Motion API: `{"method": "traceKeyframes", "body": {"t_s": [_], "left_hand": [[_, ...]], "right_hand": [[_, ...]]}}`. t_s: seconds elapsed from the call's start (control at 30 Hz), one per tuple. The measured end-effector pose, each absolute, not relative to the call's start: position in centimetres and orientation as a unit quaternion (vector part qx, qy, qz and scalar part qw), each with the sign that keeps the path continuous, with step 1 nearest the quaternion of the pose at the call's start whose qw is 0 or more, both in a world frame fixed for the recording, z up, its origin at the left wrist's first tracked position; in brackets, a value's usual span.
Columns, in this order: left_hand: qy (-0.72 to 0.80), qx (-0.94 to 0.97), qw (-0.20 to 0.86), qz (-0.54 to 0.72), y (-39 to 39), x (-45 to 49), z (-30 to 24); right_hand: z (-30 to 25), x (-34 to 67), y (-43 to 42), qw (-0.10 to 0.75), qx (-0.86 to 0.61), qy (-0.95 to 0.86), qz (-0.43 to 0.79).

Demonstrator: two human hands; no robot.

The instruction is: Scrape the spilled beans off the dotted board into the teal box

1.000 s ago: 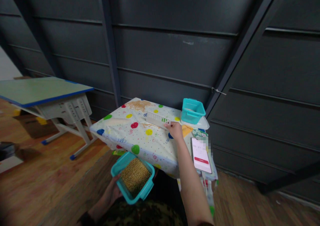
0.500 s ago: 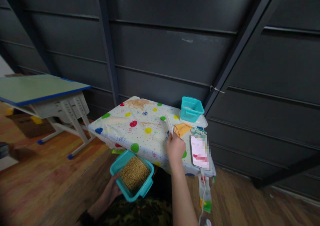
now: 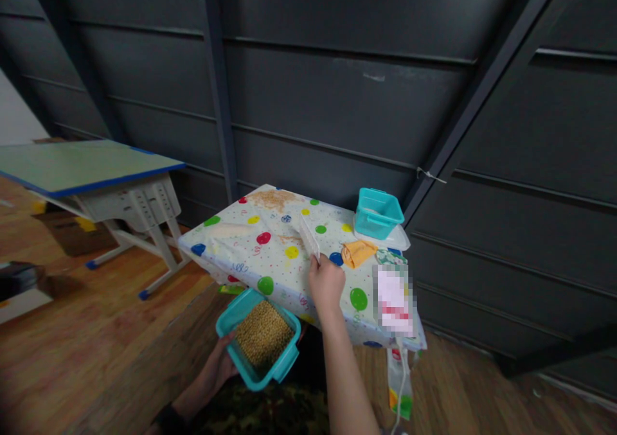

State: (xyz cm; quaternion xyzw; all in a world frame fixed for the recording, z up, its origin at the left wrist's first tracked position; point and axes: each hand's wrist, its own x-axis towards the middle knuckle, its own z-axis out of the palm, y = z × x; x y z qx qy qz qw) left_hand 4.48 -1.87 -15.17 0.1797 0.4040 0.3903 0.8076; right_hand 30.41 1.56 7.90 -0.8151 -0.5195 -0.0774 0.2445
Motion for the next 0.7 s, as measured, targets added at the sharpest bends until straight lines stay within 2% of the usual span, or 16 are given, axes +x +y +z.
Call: {"method": "traceKeyframes", "body": {"t_s": [0.2,0.5,0.7], "left_hand": [[0.407,0.181,0.810,0.382,-1.8,4.5,-15.1],[0.487,0.225,0.744,0.400,-3.1,5.8,-10.7],[0.551,0.180,0.720,0.382,-3.6,4.8,-9.7]], "right_hand": [[8.3,29.3,2.3,0.245,-0.802,-0.541,-0.062],[8.2,28.6,1.9,0.268,-0.769,-0.579,-0.023],[8.5,29.5,0.3,0.274,-0.780,-0.561,-0.033]]}}
